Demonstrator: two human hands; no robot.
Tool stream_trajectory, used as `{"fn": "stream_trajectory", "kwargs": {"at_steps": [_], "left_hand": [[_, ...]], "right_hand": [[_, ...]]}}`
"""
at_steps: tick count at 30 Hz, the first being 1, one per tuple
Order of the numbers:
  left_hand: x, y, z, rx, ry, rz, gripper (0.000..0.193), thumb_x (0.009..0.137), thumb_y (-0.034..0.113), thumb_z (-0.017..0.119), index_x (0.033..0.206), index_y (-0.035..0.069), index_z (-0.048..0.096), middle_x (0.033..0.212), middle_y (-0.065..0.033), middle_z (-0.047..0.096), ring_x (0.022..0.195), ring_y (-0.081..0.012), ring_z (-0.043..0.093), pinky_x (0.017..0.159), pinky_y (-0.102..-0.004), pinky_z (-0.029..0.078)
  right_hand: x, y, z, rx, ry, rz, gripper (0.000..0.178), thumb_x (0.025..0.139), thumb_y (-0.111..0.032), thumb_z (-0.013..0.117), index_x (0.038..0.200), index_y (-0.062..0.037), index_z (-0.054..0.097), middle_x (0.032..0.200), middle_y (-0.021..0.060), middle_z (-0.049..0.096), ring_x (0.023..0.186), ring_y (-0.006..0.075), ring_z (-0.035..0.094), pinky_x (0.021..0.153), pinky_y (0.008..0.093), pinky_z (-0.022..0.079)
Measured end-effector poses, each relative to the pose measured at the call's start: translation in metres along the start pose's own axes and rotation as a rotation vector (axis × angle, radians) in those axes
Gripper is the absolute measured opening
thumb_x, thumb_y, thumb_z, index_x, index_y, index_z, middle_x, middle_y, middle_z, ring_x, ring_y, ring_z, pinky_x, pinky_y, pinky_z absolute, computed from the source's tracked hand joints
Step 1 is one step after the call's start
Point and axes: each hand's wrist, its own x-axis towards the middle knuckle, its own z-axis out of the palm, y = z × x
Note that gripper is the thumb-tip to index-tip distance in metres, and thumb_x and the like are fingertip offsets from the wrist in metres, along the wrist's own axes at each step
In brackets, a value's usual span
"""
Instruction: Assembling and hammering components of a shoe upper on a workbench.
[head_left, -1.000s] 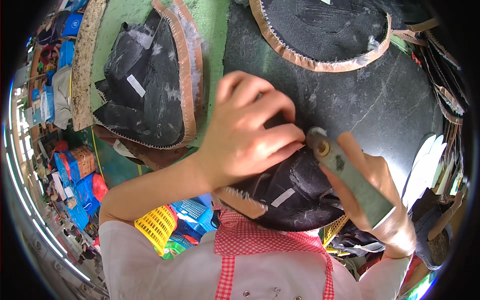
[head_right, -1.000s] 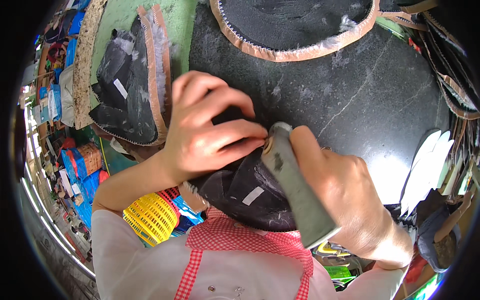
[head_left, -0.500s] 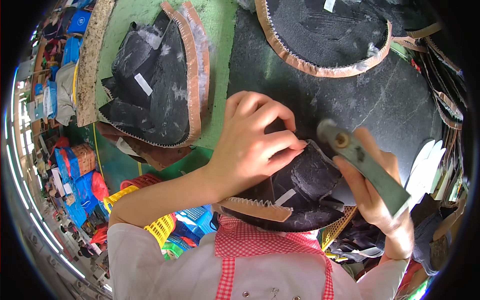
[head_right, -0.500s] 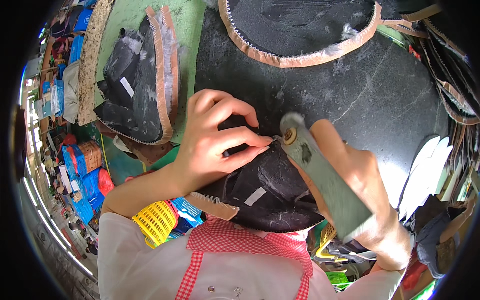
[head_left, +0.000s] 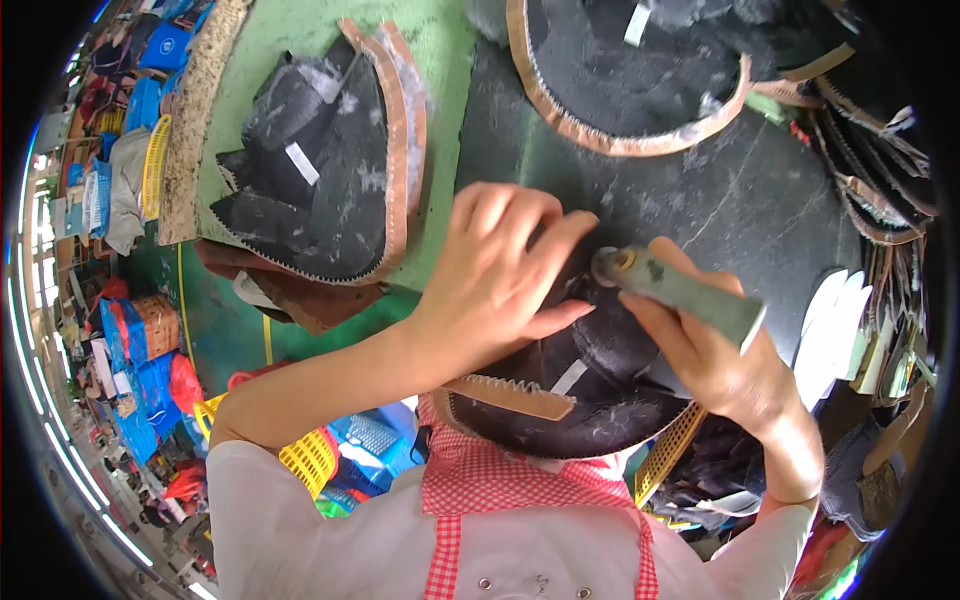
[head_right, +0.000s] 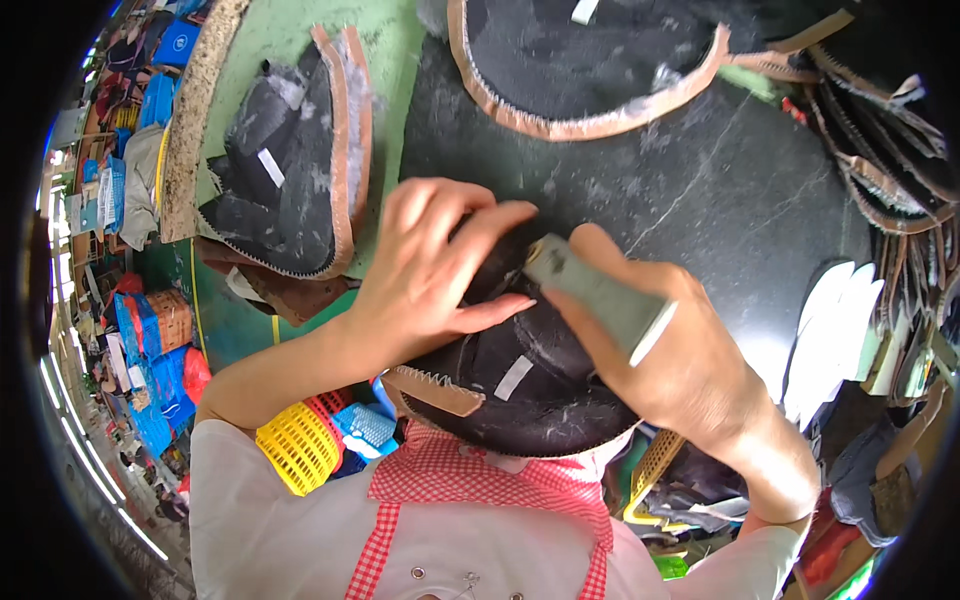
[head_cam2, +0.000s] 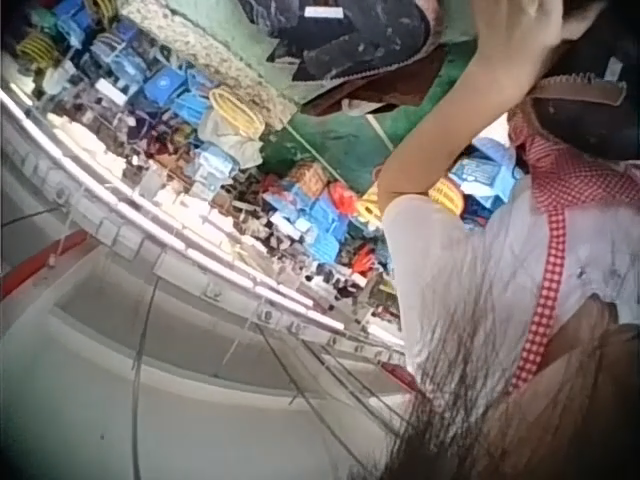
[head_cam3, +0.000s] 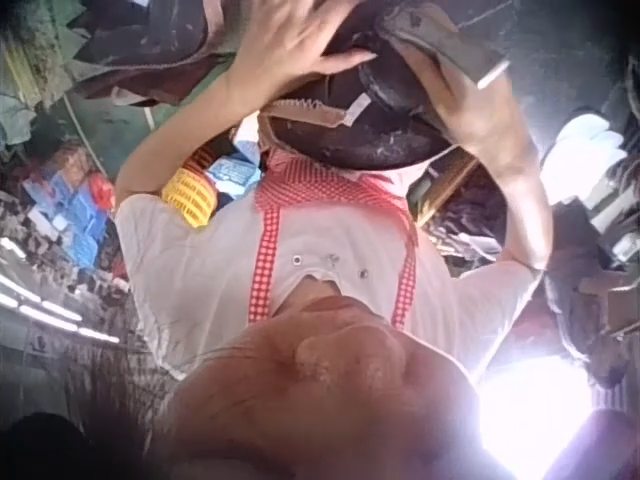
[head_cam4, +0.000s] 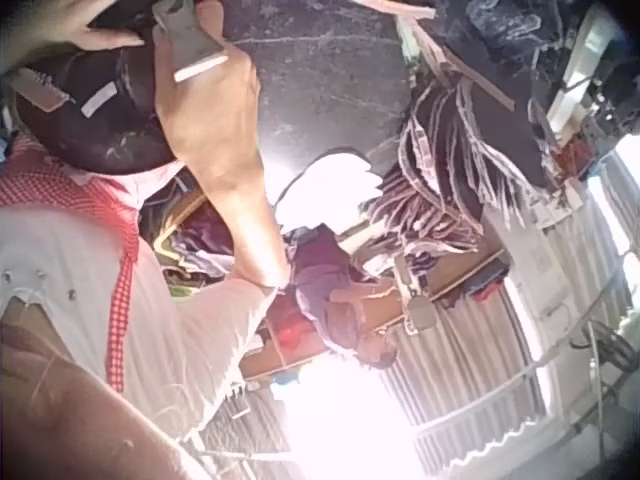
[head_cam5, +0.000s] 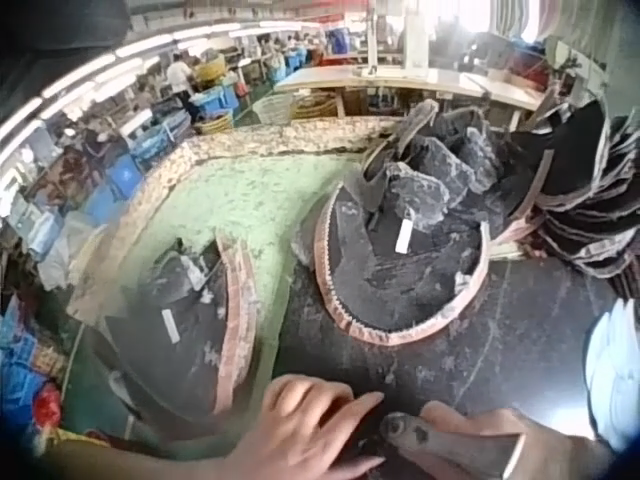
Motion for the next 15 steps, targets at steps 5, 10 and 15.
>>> {"fn": "stream_trajectory", "kwargs": {"at_steps": [5, 10, 15], "left_hand": [[-0.008, -0.007, 0.001, -0.509, -0.179, 0.151, 0.032, 0.080, 0.008, 0.074, 0.108, 0.010, 0.060, 0.125, -0.0097, 0.058, 0.122, -0.0345, 0.054, 0.100, -0.0459, 0.044], [-0.030, -0.052, -0.106, -0.588, 0.110, -0.394, 0.028, 0.091, 0.003, 0.065, 0.116, 0.006, 0.053, 0.107, -0.0072, 0.063, 0.083, -0.0091, 0.058, 0.072, -0.0230, 0.049], [-0.027, -0.158, -0.209, -0.312, 0.273, -0.664, 0.038, 0.092, 0.007, 0.065, 0.126, 0.007, 0.050, 0.112, -0.0086, 0.067, 0.102, -0.0136, 0.063, 0.086, -0.0255, 0.049]], "right_hand": [[0.012, 0.021, -0.024, 0.129, 0.211, 0.101, 0.020, 0.097, -0.010, 0.062, 0.116, -0.0018, 0.063, 0.079, 0.0036, 0.057, 0.066, 0.0110, 0.055, 0.058, 0.0262, 0.041], [0.026, 0.045, -0.074, 0.280, 0.433, 0.286, 0.019, 0.097, -0.010, 0.061, 0.114, -0.0022, 0.065, 0.072, -0.0075, 0.045, 0.062, 0.0027, 0.037, 0.055, 0.0216, 0.032], [0.076, 0.075, -0.105, 0.119, 0.511, 0.129, 0.016, 0.092, -0.012, 0.066, 0.094, 0.0006, 0.058, 0.068, -0.0014, 0.047, 0.064, 0.0064, 0.045, 0.059, 0.0251, 0.041]]}}
